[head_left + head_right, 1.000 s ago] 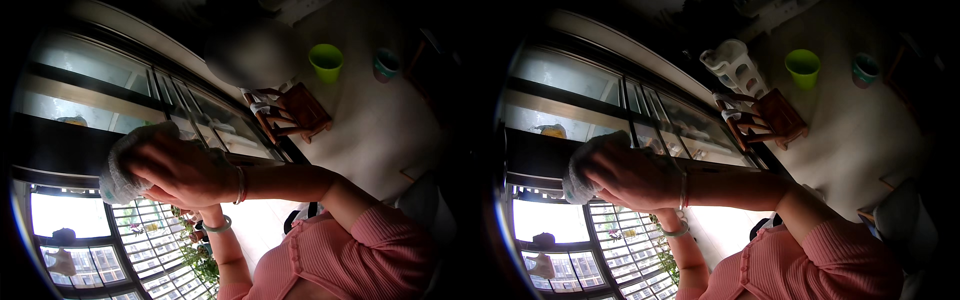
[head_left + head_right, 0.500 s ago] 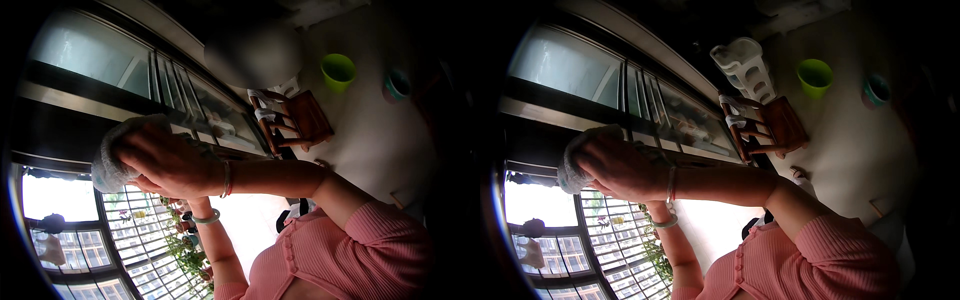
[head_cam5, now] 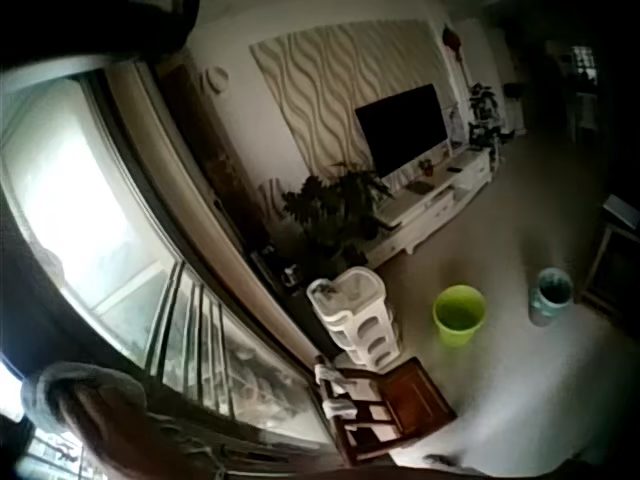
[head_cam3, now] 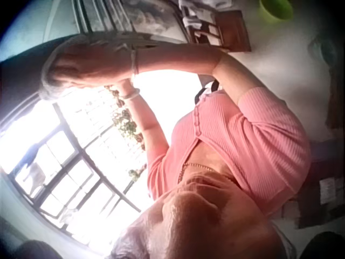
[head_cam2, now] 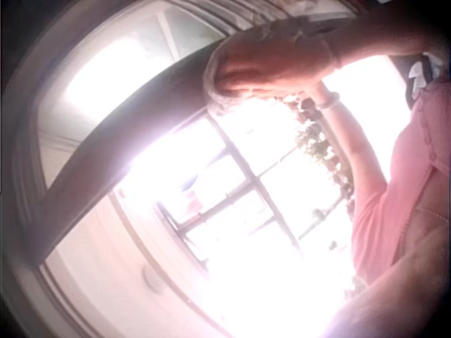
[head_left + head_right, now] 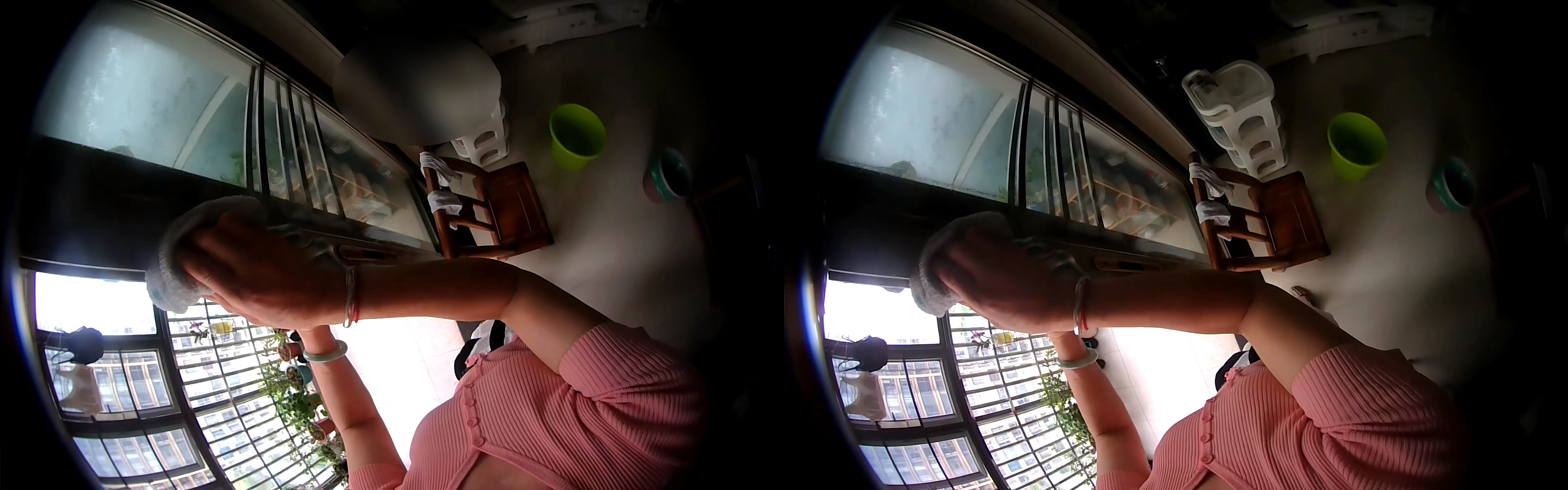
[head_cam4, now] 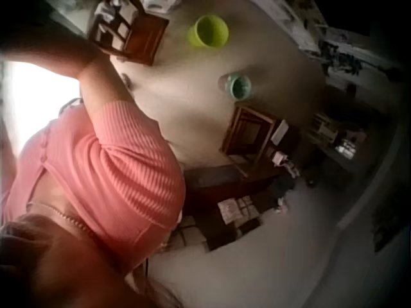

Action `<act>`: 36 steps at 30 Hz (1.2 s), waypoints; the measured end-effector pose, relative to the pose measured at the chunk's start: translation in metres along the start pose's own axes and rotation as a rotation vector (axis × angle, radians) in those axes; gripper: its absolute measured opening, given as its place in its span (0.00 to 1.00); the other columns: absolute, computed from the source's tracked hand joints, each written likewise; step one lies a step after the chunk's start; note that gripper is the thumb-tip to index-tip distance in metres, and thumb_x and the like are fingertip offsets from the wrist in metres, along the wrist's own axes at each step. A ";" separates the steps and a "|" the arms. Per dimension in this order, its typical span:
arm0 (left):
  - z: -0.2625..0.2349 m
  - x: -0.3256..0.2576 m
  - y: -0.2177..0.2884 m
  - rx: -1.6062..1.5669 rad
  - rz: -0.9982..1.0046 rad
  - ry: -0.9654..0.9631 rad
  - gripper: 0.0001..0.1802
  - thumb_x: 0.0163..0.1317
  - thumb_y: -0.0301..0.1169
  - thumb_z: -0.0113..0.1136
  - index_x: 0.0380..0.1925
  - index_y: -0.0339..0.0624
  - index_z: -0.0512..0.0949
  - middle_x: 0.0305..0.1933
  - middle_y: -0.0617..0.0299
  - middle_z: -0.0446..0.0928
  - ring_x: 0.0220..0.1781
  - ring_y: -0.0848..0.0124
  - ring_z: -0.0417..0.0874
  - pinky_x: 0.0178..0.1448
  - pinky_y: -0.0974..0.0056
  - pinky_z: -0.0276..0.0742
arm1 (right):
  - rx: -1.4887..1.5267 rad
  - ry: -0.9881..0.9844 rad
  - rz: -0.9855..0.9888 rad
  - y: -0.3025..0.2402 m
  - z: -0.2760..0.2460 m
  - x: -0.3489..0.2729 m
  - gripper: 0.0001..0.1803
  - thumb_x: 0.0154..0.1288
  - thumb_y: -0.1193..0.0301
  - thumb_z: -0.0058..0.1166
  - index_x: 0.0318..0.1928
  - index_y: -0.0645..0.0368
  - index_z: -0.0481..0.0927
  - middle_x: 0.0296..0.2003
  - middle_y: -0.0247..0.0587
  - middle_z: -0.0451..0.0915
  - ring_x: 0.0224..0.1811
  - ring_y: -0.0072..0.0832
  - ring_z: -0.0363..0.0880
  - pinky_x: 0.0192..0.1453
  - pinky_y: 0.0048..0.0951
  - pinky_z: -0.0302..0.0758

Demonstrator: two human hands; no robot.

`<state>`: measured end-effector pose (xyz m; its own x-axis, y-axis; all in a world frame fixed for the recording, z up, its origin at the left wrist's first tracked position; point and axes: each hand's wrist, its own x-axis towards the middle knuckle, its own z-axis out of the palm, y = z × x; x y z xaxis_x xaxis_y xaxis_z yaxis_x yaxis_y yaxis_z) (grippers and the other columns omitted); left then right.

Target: The person cleans a large glass sliding door using a cloth. They wipe the glass surface and the metal frame, then dip the cloth into a green bucket of water to wring it out. The person moves a blue plastic chair to access different areas of the door and continues wiping the glass and frame.

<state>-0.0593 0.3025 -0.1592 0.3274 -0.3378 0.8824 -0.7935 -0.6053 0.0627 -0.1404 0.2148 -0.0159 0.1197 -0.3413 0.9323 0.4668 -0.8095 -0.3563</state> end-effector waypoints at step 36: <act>0.048 -0.031 -0.006 0.184 -0.101 0.004 0.28 0.66 0.31 0.54 0.65 0.35 0.65 0.68 0.49 0.65 0.71 0.46 0.60 0.71 0.50 0.56 | 0.239 -0.142 -0.003 0.077 0.005 -0.040 0.22 0.54 0.67 0.63 0.52 0.51 0.78 0.50 0.38 0.72 0.49 0.35 0.71 0.54 0.37 0.74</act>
<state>-0.0404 0.2819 -0.2093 0.3979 -0.2664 0.8779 -0.6498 -0.7574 0.0646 -0.1043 0.1686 -0.0809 0.2318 -0.2546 0.9388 0.6585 -0.6693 -0.3441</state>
